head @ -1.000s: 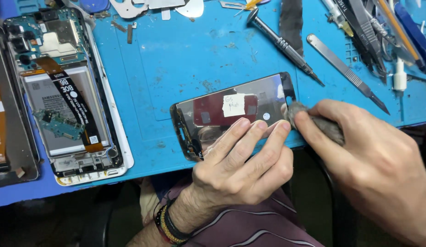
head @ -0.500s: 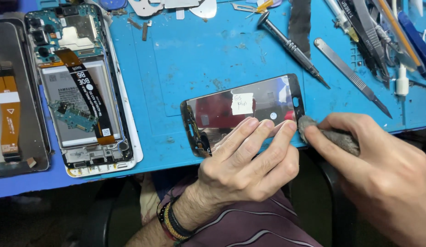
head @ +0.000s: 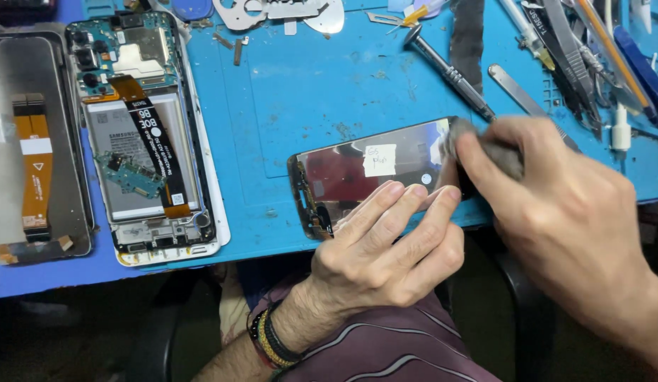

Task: Cleaning a detached smartphone screen with a cloth and cleaning liquid and adjusting a ribbon cable.

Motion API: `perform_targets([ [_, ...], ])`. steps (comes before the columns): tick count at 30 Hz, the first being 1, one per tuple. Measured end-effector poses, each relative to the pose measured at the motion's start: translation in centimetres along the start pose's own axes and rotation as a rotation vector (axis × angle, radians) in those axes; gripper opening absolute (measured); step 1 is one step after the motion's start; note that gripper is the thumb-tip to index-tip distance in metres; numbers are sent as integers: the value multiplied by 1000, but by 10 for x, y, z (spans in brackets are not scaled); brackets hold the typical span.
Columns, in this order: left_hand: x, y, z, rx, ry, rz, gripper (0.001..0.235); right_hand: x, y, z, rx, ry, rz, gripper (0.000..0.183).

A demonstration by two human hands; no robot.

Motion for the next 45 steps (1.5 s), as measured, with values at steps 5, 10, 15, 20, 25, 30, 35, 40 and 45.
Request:
perform_targets([
  [5,0,2,1,2,6,7,7,-3,3,2,8,-23,63,40],
  [10,-1,1,1,-8,23,-10,7,0,0,10,-107,15,21,32],
  [15,-2,0,0,-2,19,-7,7,4,7,-10,95,-61,36,43],
  [20,-3,0,1,2,-6,10,6,6,4,3,-75,-9,-35,32],
  [25,-3,0,1,7,-2,12,7,6,2,-4,39,-56,10,42],
  [30,-4,0,2,-7,2,9,8,7,6,2,-59,-51,52,36],
  [35,-4,1,3,-7,-1,10,6,8,-1,-2,-85,-53,-32,38],
  [40,-5,1,3,-19,7,0,7,13,11,-12,-79,-50,16,36],
  [45,-5,-1,0,-21,-1,16,8,5,18,-48,222,-115,117,54],
])
Point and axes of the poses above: each hand's wrist, its own z-axis towards the middle knuckle, its own y-axis out of the back of the hand, x = y × z, the point moved 4 cm from there along z, towards the middle knuckle, and after that the axes turned 14 degrees about z, right-handed, at the moved point
